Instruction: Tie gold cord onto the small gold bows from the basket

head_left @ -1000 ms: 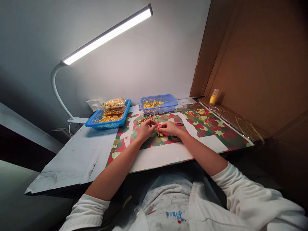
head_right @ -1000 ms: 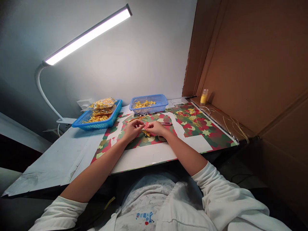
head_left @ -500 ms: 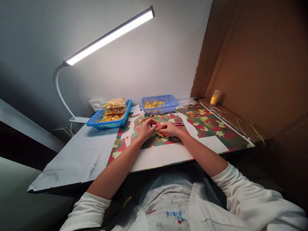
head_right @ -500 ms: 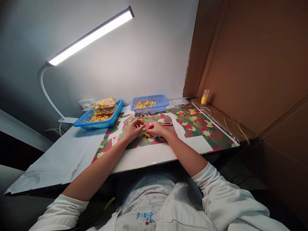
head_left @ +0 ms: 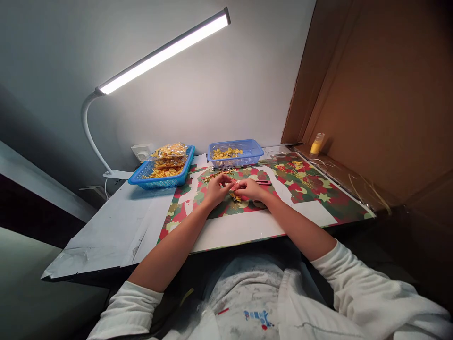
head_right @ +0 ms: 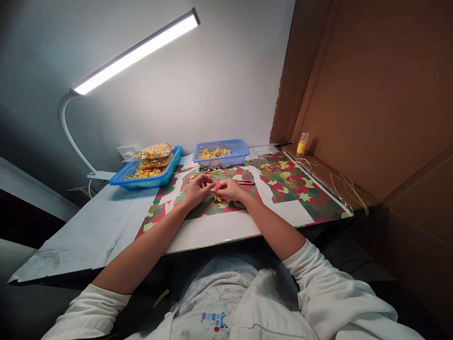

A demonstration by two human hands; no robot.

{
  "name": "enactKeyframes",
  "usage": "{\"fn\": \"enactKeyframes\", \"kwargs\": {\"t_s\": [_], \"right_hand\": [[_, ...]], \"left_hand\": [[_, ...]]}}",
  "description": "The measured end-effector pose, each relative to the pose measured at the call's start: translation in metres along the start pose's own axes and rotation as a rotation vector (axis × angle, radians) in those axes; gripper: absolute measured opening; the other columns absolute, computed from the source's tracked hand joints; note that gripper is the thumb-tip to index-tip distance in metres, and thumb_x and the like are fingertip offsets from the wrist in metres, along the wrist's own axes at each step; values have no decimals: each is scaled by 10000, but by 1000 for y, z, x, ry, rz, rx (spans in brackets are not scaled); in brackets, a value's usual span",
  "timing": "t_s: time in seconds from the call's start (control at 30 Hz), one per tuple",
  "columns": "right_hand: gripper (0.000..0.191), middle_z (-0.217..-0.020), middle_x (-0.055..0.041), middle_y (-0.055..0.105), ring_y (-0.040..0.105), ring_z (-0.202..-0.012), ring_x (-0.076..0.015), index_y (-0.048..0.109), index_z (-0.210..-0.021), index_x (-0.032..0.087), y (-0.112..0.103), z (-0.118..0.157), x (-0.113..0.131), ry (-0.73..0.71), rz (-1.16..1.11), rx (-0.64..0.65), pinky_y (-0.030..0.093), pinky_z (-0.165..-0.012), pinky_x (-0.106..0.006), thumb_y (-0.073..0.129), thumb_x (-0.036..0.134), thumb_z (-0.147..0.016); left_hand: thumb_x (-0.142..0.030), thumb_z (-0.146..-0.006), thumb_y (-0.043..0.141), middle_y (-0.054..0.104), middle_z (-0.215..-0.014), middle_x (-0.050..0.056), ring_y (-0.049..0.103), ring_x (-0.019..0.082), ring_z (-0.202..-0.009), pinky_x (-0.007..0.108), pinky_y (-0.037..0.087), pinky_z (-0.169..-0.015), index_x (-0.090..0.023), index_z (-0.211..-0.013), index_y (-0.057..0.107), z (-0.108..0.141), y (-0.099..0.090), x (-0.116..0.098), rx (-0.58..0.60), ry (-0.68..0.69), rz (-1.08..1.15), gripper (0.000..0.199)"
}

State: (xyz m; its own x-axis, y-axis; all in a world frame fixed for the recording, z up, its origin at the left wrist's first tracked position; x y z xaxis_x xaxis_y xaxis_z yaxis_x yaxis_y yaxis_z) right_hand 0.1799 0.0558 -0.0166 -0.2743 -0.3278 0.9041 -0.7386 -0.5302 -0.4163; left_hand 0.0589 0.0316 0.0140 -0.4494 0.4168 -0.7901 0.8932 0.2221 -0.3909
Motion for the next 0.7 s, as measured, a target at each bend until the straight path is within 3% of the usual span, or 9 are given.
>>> {"fn": "enactKeyframes", "kwargs": {"t_s": [0.27, 0.7], "right_hand": [[128, -564, 22, 533, 450, -557, -97, 552, -527, 155, 0, 3, 4, 0, 13, 20, 333, -545, -231, 553, 246, -617], [110, -538, 30, 511, 442, -509, -86, 526, -569, 156, 1, 4, 2, 34, 2, -47, 318, -492, -216, 545, 252, -619]], "left_hand": [[-258, -716, 646, 659, -789, 20, 590, 151, -705, 281, 442, -637, -196, -760, 569, -1, -2, 0, -18, -20, -5, 109], [-289, -704, 636, 577, -721, -15, 559, 133, -677, 259, 419, -628, -210, -734, 456, -2, -7, 4, -68, -47, 85, 198]]}}
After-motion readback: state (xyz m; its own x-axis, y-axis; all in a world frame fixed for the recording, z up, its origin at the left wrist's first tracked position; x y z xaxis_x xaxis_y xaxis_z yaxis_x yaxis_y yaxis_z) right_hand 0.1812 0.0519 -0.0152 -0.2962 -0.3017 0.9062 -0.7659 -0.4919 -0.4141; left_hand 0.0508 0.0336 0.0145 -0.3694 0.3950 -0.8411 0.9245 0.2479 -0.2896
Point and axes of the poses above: each hand's wrist, its own z-axis away from the middle knuckle, its own y-axis out of the palm, x = y × z, the point moved 8 cm from there along -z, towards the middle knuckle
